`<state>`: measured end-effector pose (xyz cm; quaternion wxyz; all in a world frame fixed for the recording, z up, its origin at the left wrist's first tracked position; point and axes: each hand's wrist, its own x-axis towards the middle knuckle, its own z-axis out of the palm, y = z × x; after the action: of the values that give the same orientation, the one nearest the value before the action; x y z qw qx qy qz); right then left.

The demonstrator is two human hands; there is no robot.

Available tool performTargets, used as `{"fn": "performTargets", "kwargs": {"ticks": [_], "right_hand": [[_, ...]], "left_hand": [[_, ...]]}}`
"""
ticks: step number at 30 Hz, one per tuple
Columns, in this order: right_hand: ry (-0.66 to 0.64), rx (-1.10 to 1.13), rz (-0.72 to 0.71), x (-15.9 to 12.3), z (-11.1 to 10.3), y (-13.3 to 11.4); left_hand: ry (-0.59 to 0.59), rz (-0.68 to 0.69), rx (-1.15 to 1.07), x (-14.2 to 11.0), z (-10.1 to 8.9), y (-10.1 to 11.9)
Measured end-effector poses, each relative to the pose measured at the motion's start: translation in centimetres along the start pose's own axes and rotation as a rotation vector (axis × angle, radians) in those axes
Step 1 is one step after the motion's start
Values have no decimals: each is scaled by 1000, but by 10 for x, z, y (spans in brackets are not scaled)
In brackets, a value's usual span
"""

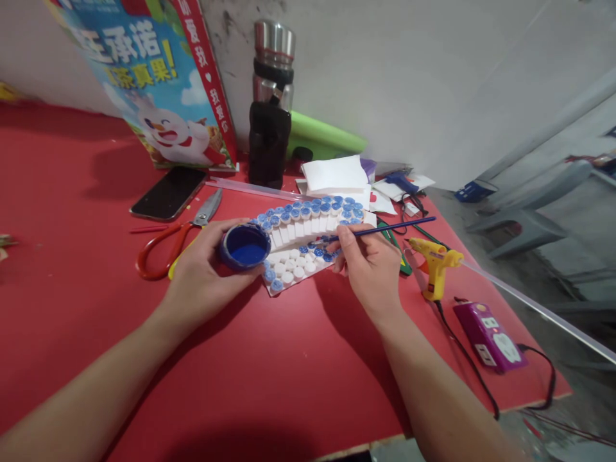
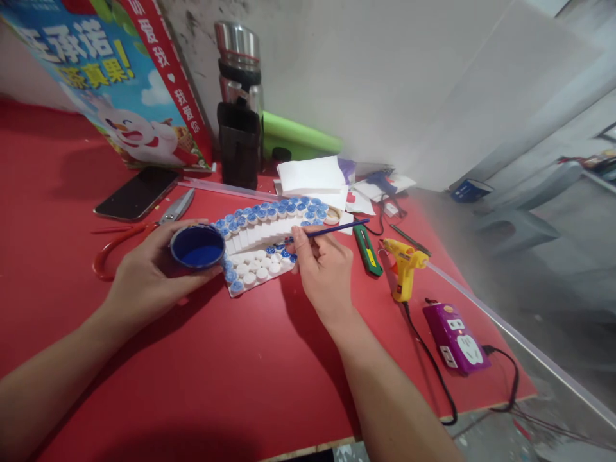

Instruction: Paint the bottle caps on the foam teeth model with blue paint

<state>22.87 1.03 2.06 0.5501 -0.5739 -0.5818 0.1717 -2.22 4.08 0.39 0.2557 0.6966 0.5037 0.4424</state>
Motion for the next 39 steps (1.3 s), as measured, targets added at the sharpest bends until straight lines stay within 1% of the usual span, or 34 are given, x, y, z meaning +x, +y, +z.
{"fn": "performTargets", "kwargs": {"ticks": [4,10,17,22,28,34,39], "right_hand": [[40,24,-13,0,2,-1],[-5,-11,-44,-2,9,6],[-30,-32,-74,-2,10,11],[-36,-40,-65,-1,9,11],[4,-39,-49,0,8,10],[-37,-54,-47,-1,8,12],[31,-9,-41,0,5,2]], "left_hand": [[4,-23,-21,-1,1,-2],[0,-12,-20,0,1,-2],[-8,-4,-17,-1,1,-2],[-13,-9,-17,-1,1,-3],[-13,-2,-29,0,2,-4],[-11,-10,-18,-1,2,-3],[-15,-21,-13,0,1,-1]]}}
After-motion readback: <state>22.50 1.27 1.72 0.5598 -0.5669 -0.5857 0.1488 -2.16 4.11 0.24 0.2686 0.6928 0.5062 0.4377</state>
